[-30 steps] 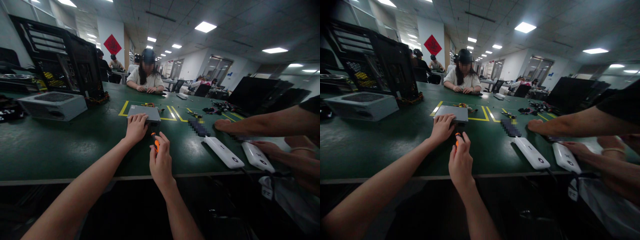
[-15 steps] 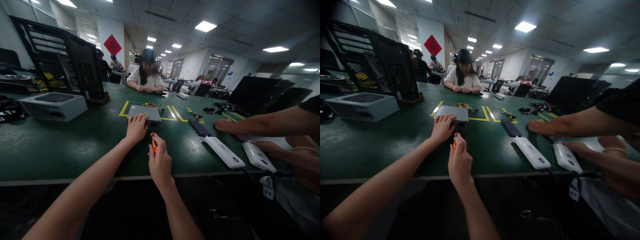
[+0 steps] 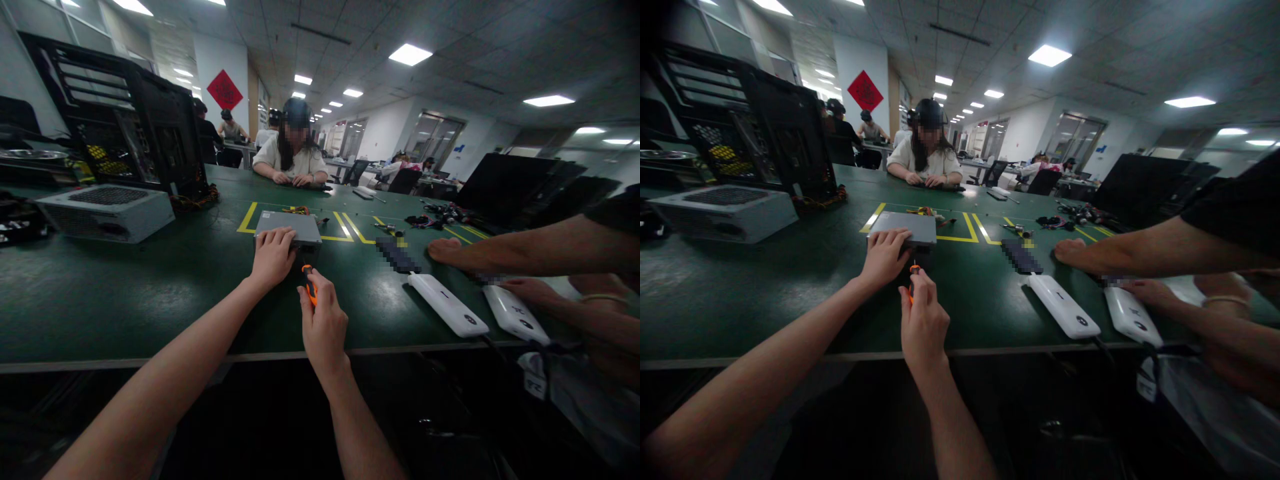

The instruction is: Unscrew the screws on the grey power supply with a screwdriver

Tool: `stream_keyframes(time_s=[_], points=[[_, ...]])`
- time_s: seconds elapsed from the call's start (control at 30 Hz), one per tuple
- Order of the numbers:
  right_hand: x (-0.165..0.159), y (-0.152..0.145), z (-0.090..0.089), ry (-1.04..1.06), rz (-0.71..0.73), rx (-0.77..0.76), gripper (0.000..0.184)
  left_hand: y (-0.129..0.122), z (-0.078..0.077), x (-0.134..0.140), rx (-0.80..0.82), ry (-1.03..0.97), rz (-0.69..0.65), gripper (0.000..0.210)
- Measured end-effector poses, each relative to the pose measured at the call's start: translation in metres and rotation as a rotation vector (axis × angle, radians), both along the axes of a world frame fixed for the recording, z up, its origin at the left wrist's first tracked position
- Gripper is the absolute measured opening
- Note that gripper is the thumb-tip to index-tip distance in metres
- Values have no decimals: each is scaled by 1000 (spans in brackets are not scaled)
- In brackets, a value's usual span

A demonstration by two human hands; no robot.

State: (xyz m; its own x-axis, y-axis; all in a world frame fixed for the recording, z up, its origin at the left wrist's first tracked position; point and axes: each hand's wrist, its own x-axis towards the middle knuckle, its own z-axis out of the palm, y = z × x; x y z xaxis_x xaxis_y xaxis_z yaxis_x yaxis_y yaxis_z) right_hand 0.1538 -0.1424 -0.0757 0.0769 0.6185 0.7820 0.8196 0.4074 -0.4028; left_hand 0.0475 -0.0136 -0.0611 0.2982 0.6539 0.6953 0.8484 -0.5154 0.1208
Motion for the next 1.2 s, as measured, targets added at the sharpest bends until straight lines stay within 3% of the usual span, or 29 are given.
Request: stream_keyframes(time_s=[0.2, 0.57, 0.7, 0.9, 1.2], points=[[-4, 1, -1, -41, 97, 34, 27, 0, 0, 1, 5, 2, 4, 36], [4, 7, -1, 39, -45, 87, 23, -1, 1, 0, -17, -6, -7, 37], [6, 10, 1, 76, 53, 117, 20, -1, 1, 0, -23, -6, -3, 38], [4, 10, -4, 57, 193, 132, 37, -2, 1, 1, -8, 5, 0, 37], [8, 7, -5, 181, 58, 75, 25, -3, 1, 0, -6, 3, 0, 37]])
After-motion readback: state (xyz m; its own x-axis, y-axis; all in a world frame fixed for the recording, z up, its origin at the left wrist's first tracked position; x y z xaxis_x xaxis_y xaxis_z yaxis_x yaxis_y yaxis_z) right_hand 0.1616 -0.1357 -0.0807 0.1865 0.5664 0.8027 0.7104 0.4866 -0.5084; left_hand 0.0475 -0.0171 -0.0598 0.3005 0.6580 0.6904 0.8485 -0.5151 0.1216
